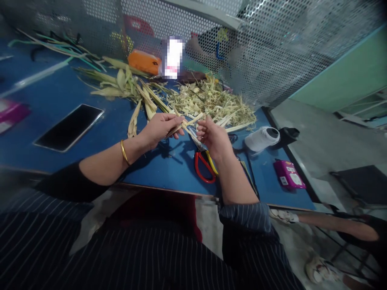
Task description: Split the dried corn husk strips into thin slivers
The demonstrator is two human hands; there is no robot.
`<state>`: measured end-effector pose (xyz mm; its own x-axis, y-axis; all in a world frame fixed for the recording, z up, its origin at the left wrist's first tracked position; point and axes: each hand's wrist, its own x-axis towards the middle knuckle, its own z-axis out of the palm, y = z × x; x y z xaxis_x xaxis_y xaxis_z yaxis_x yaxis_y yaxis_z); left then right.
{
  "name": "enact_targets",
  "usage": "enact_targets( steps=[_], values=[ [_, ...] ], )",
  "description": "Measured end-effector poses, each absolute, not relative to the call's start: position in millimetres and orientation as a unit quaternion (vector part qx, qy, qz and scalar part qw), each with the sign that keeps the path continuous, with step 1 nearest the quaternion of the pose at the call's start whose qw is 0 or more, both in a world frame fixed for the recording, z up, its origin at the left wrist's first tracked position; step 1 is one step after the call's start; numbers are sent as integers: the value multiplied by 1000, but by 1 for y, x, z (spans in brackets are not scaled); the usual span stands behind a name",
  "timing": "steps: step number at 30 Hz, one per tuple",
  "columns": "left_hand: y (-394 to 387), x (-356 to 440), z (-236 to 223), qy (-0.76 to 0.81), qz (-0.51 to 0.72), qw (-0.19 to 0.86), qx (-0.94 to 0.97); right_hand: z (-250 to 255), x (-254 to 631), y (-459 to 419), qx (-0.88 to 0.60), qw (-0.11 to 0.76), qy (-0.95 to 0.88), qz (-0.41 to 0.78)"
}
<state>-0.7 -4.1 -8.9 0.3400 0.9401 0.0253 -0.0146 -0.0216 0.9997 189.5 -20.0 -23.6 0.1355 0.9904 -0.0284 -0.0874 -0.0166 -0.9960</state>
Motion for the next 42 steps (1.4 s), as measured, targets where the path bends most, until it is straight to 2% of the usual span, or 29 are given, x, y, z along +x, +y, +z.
enact_targets(
  steps=[3,9,19,25,29,32,37,39,42],
  values=[
    [-6,0,-10,383,387,589,597,-27,179,-25,-474,536,-408,567],
    [-10,2,-14,365,341,600,625,-24,172,-32,-465,540,-434,551],
    [-12,7,-17,348,333,579,658,-33,168,-29,-476,604,-462,441],
    [-6,1,-15,382,365,624,576,-23,177,-29,-508,552,-498,435],
    [-4,-2,-13,386,363,650,545,-23,178,-32,-508,512,-596,354],
    [-5,-2,-14,380,354,664,538,-25,178,-33,-500,524,-618,305],
    [-3,0,-14,335,362,777,392,-27,182,-27,-474,628,-502,358],
    [-2,0,-11,304,363,812,343,-27,181,-27,-457,606,-514,400],
    [-2,0,-9,269,358,843,300,-28,175,-30,-426,502,-591,466]
  ],
)
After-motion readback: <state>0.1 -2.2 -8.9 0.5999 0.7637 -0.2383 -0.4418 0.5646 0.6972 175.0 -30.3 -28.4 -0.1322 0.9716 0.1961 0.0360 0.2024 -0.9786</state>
